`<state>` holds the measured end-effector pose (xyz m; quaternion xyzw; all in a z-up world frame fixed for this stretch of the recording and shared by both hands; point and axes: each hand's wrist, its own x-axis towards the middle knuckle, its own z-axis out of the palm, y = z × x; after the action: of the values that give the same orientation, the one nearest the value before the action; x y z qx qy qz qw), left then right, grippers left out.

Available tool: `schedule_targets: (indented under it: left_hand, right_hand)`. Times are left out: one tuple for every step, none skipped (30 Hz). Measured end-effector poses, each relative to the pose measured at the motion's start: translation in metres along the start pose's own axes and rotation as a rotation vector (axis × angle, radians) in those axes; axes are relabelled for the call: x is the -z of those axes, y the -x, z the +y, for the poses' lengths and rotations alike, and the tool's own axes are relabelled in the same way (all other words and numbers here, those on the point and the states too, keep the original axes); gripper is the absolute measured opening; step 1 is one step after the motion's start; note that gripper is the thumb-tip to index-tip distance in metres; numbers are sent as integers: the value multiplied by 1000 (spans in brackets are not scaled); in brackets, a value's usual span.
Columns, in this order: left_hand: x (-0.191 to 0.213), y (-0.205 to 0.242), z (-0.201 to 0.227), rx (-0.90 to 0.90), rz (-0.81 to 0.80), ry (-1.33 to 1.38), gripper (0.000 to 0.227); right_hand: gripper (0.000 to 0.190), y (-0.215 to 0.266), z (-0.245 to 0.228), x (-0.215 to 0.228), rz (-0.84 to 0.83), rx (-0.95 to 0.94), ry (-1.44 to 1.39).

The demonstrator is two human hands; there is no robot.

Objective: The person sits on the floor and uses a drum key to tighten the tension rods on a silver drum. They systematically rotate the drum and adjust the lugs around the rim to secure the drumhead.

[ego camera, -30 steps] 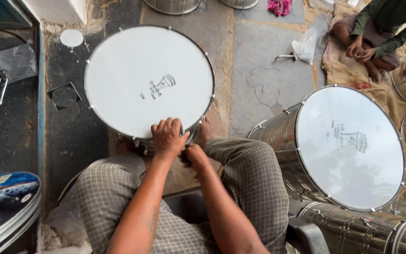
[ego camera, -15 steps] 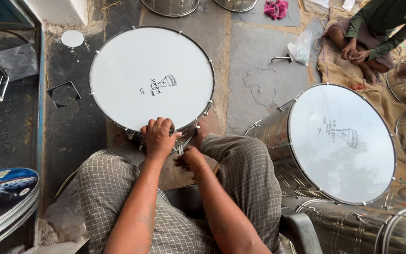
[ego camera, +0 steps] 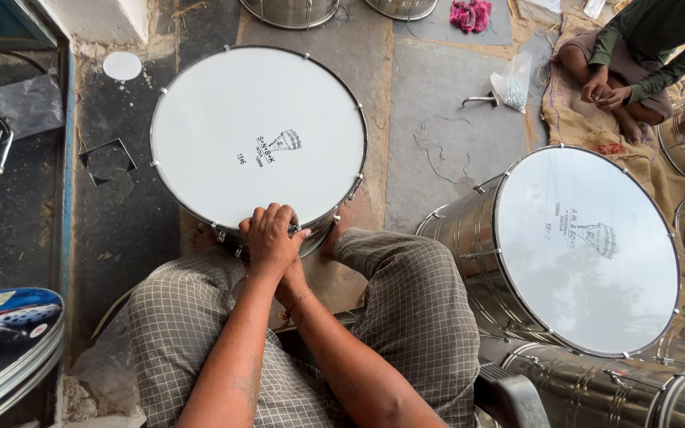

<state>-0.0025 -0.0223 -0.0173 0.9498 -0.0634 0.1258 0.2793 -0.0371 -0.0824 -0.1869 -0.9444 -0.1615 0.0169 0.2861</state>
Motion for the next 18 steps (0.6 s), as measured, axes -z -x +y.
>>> schedule_targets:
  left_hand:
    - [1,1,0,3,-9,-4,40]
    - [2,4,0,8,-24,-11,39]
    - [2,1,1,8,-29,-14,39]
    - [2,-1,2,8,-34,-17,39]
    - [1,-2,2,9,-29,-12,38]
    - [0,-2,3,9,-23,-7,38]
    - [1,0,1,12,-20,-6,38]
    - [1,2,0,6,-21,-3,38]
    - [1,0,0,-1,-20,0,38]
    - [2,-1,0,-8,-18,3,39]
    - [3,-2,0,-3,-20,-4,38]
    - [4,-2,0,3,-22,-11,38]
    - [3,-1,2,8,-28,-12,38]
    - [3,-1,2,16,-36,-6,38]
    - [4,-1,2,23,-42,1,38]
    - [4,1,3,30,-49,8,38]
    - [5,0,3,21,-43,7,38]
    - [6,1,5,12,-37,6,39]
  right_hand:
    - [41,4,-2,4,47,52,-13]
    - [37,9,-7,7,66,-168,-584]
    - [34,7,-11,12,90,-382,-1149]
    - [31,5,-13,18,111,-597,-1714]
    - [28,2,-15,24,136,-567,-1657]
    - [26,-2,-18,29,160,-537,-1599]
    - [23,-4,-24,32,180,-508,-1546]
    - [22,-3,-28,37,155,-585,-1462]
    - [21,-2,-31,44,131,-656,-1375]
    - [21,-1,-32,54,106,-724,-1288]
    - [21,-1,-27,68,34,-783,-1206]
    - [21,-3,-13,88,-113,-827,-1087]
    - [22,-9,4,107,-293,-829,-883]
    - [23,-18,20,125,-453,-816,-662]
    - [24,-26,33,136,-560,-796,-473]
    - [25,-29,44,140,-564,-793,-402]
    - [24,-29,51,136,-529,-773,-385]
    - [26,-28,60,129,-495,-753,-367]
